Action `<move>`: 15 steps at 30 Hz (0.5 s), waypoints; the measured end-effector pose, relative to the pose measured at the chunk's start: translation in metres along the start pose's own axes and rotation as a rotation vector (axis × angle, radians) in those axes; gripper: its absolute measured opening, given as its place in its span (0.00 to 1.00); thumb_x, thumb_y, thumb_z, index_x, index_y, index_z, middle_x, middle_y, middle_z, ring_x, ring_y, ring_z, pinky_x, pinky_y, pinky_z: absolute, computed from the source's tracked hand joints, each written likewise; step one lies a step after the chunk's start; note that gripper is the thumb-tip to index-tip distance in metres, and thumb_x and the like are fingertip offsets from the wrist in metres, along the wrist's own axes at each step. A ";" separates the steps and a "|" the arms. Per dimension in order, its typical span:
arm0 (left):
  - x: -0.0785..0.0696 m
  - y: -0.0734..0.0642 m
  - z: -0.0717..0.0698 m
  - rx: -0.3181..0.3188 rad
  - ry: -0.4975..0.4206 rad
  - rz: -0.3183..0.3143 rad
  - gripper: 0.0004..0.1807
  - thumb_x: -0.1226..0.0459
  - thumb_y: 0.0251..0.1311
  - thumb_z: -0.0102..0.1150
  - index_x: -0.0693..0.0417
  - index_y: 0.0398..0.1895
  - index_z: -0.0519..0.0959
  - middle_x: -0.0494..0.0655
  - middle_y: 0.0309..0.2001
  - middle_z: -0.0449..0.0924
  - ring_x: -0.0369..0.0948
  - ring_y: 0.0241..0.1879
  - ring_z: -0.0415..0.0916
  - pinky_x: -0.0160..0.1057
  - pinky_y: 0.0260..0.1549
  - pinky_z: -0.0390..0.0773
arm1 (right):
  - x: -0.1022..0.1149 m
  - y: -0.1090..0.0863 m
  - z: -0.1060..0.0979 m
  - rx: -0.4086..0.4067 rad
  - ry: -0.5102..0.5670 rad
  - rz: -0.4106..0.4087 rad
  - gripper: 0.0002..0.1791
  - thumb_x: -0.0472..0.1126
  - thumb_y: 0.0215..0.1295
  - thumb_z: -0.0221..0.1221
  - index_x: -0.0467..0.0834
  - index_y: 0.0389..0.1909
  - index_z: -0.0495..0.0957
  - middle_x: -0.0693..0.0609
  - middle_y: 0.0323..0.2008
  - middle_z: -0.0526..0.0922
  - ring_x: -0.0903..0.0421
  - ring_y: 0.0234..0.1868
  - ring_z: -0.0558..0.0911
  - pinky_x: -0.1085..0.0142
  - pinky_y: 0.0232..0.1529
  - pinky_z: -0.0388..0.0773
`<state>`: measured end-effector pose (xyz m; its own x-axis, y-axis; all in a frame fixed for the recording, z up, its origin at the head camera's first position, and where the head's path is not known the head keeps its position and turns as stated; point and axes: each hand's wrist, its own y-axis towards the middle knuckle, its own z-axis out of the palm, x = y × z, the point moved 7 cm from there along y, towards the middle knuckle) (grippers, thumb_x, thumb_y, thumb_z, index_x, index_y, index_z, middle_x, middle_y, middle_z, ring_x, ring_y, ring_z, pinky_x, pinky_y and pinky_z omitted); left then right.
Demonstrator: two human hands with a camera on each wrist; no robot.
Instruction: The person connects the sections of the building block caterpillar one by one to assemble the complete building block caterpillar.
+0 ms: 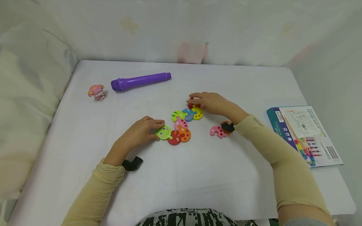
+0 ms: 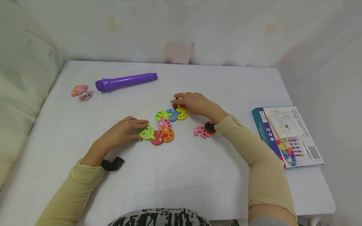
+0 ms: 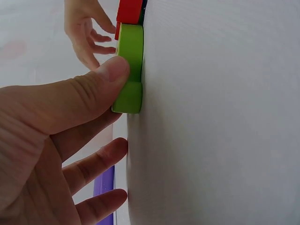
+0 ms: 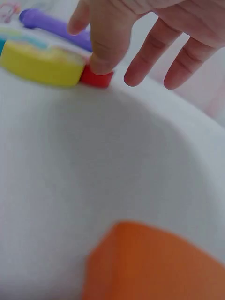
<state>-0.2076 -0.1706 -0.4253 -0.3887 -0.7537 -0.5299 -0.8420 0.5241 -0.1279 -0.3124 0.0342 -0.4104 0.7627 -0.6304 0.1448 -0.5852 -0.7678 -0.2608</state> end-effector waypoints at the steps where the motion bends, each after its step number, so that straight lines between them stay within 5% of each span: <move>1: 0.000 0.000 0.000 -0.002 -0.002 -0.001 0.32 0.60 0.47 0.70 0.53 0.59 0.73 0.42 0.61 0.70 0.45 0.57 0.64 0.46 0.56 0.67 | -0.002 -0.004 -0.002 -0.006 0.012 0.019 0.32 0.35 0.62 0.57 0.55 0.66 0.63 0.51 0.68 0.59 0.48 0.65 0.63 0.52 0.57 0.68; 7: 0.004 -0.001 0.001 -0.006 0.008 0.011 0.32 0.60 0.47 0.70 0.53 0.58 0.74 0.42 0.61 0.70 0.45 0.57 0.64 0.46 0.56 0.67 | -0.012 -0.039 -0.002 -0.037 0.196 0.104 0.31 0.41 0.56 0.64 0.52 0.63 0.68 0.52 0.63 0.67 0.50 0.63 0.64 0.52 0.58 0.68; 15: 0.006 -0.003 -0.001 -0.004 0.023 0.009 0.32 0.60 0.47 0.69 0.53 0.59 0.73 0.43 0.61 0.70 0.46 0.58 0.64 0.47 0.56 0.66 | -0.001 -0.076 0.025 0.011 0.280 0.064 0.38 0.54 0.45 0.70 0.53 0.60 0.71 0.50 0.57 0.70 0.51 0.57 0.66 0.55 0.51 0.72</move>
<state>-0.2079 -0.1767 -0.4276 -0.4045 -0.7579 -0.5118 -0.8400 0.5292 -0.1198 -0.2616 0.0961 -0.4148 0.6175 -0.6856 0.3855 -0.6253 -0.7252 -0.2881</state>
